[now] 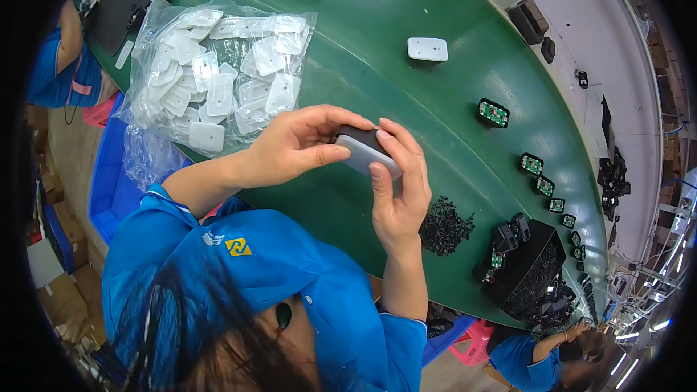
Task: The person assembles small electronic devices by inserting circuit boards into white plastic casings. They pick up a circuit board, align it with a casing, and press the two parts together. The person repeats this process for multiple units, placing the finished assemblies on the green workbench.
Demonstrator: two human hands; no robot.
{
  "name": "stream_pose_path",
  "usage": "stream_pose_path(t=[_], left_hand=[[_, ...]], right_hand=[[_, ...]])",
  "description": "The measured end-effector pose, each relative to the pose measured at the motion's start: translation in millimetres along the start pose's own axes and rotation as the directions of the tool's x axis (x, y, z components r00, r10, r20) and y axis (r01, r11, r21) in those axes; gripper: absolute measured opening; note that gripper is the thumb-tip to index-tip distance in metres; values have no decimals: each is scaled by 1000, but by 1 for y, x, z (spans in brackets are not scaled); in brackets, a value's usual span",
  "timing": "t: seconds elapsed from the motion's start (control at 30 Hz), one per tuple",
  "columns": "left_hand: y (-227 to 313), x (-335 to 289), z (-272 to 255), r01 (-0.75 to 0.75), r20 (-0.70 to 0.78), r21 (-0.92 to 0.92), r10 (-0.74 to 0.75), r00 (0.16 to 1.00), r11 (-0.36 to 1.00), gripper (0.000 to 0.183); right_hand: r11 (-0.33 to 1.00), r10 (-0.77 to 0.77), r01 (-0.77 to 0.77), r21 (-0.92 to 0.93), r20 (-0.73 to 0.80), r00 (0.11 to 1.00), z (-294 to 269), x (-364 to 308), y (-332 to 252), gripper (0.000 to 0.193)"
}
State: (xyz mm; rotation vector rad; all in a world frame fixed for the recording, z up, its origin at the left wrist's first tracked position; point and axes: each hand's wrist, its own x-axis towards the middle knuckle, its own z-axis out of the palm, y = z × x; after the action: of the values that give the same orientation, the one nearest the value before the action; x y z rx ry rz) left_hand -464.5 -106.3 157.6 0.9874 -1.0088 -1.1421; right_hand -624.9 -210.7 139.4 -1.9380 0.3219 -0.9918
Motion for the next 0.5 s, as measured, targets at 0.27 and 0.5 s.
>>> stream_pose_path(t=[0.27, 0.5], left_hand=[[-17, 5, -1, 33, -35, -7, -33, 999, 999, 43], [-15, 8, -2, 143, -40, -243, -158, 987, 959, 42]], right_hand=[[946, 260, -226, 234, -123, 958, 17, -2, 5, 36], [977, 180, -179, 113, 3, 984, -3, 1, 8, 37]])
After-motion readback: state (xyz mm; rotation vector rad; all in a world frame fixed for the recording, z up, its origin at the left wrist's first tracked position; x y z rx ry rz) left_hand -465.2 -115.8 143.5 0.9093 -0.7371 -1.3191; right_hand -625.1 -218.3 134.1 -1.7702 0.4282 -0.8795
